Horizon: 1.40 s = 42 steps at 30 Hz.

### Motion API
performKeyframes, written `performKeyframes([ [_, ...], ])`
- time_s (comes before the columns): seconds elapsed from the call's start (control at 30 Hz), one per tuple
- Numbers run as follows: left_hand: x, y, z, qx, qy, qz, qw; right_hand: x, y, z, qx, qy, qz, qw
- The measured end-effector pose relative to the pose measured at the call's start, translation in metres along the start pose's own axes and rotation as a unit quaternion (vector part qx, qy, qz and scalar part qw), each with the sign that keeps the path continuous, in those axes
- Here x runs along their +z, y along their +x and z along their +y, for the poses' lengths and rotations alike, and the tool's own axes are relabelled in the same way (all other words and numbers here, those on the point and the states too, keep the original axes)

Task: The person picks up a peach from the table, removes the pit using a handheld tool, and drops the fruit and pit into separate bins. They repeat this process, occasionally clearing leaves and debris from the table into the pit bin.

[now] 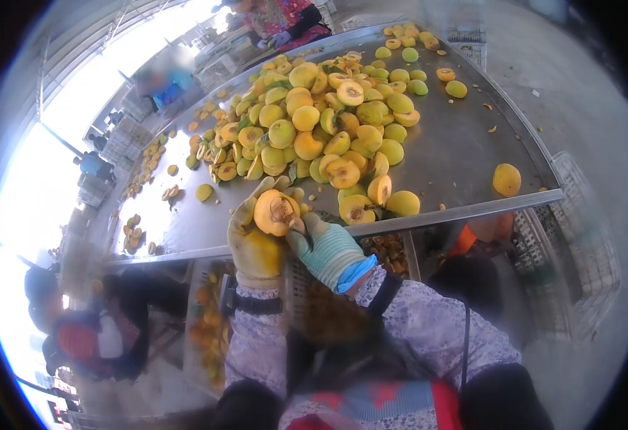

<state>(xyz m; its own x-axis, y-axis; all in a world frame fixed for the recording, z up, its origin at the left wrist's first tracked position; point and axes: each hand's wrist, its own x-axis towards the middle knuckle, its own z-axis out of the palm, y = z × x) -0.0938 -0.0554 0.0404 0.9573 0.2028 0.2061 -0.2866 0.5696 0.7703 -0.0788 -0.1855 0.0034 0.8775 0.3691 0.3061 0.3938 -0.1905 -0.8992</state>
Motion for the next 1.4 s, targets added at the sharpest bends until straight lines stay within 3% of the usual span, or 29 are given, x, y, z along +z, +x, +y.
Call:
performKeyframes([
  [0.07, 0.007, -0.005, -0.001, 0.036, 0.061, 0.005, 0.998, 0.006, 0.001, 0.003, -0.003, 0.020, 0.004, 1.000],
  [0.17, 0.017, -0.010, -0.001, 0.033, -0.013, 0.037, 0.999, 0.010, -0.004, -0.001, 0.013, 0.068, 0.000, 0.998],
  [0.23, 0.026, -0.012, -0.003, 0.035, -0.030, 0.143, 0.989, 0.023, -0.006, 0.003, 0.035, 0.173, -0.001, 0.984],
  [0.27, 0.027, -0.012, -0.004, 0.034, -0.030, 0.143, 0.989, 0.024, -0.008, -0.001, 0.035, 0.173, 0.000, 0.984],
  [0.37, 0.022, -0.013, -0.011, 0.068, 0.065, 0.148, 0.985, 0.017, -0.012, -0.014, 0.065, 0.249, -0.011, 0.966],
  [0.43, 0.009, -0.011, -0.013, 0.159, 0.267, 0.082, 0.947, 0.007, -0.012, -0.019, 0.111, 0.276, -0.108, 0.949],
  [0.47, 0.009, -0.011, -0.010, 0.159, 0.266, 0.082, 0.947, 0.007, -0.012, -0.016, 0.112, 0.275, -0.108, 0.949],
  [0.53, 0.012, -0.013, -0.002, 0.062, 0.099, 0.089, 0.989, 0.010, -0.014, -0.006, 0.027, 0.194, -0.134, 0.971],
  [0.57, 0.015, -0.013, 0.000, 0.062, 0.099, 0.089, 0.989, 0.011, -0.013, -0.004, 0.027, 0.194, -0.135, 0.971],
  [0.63, 0.022, -0.013, 0.000, 0.013, 0.014, 0.175, 0.984, 0.013, -0.013, -0.001, 0.004, 0.103, -0.095, 0.990],
  [0.77, 0.026, -0.014, -0.001, 0.001, 0.013, 0.199, 0.980, 0.013, -0.013, 0.000, 0.006, 0.031, -0.109, 0.994],
  [0.83, 0.022, -0.013, -0.001, 0.000, 0.017, 0.186, 0.982, 0.013, -0.017, -0.005, 0.005, 0.177, -0.093, 0.980],
  [0.87, 0.020, -0.012, 0.000, 0.000, 0.016, 0.187, 0.982, 0.013, -0.017, -0.004, 0.005, 0.177, -0.093, 0.980],
  [0.93, 0.014, -0.012, 0.004, -0.029, 0.192, 0.137, 0.971, 0.012, -0.018, 0.001, 0.025, 0.088, -0.128, 0.988],
  [1.07, 0.017, -0.015, 0.008, -0.038, 0.181, 0.144, 0.972, 0.008, -0.025, -0.002, 0.028, 0.198, -0.131, 0.971],
  [1.1, 0.013, -0.015, 0.010, -0.052, 0.122, 0.124, 0.983, -0.015, -0.020, -0.024, 0.170, 0.252, -0.245, 0.920],
  [1.13, 0.010, -0.014, 0.011, -0.065, 0.063, 0.101, 0.991, -0.027, -0.016, -0.036, 0.306, 0.296, -0.347, 0.835],
  [1.17, 0.007, -0.013, 0.009, -0.064, 0.062, 0.103, 0.991, -0.021, -0.021, -0.034, 0.313, 0.339, -0.329, 0.824],
  [1.23, -0.001, -0.010, 0.008, -0.118, -0.040, 0.028, 0.992, -0.026, -0.027, -0.032, 0.307, 0.303, -0.320, 0.843],
  [1.27, 0.004, -0.014, 0.009, -0.107, 0.006, 0.053, 0.993, -0.024, -0.024, -0.032, 0.291, 0.270, -0.319, 0.861],
  [1.3, -0.008, -0.011, 0.006, -0.092, 0.113, 0.018, 0.989, -0.020, -0.024, -0.029, 0.274, 0.251, -0.300, 0.879],
  [1.4, 0.001, -0.016, 0.014, -0.104, 0.104, 0.030, 0.989, -0.018, -0.031, -0.033, 0.249, 0.290, -0.292, 0.877],
])
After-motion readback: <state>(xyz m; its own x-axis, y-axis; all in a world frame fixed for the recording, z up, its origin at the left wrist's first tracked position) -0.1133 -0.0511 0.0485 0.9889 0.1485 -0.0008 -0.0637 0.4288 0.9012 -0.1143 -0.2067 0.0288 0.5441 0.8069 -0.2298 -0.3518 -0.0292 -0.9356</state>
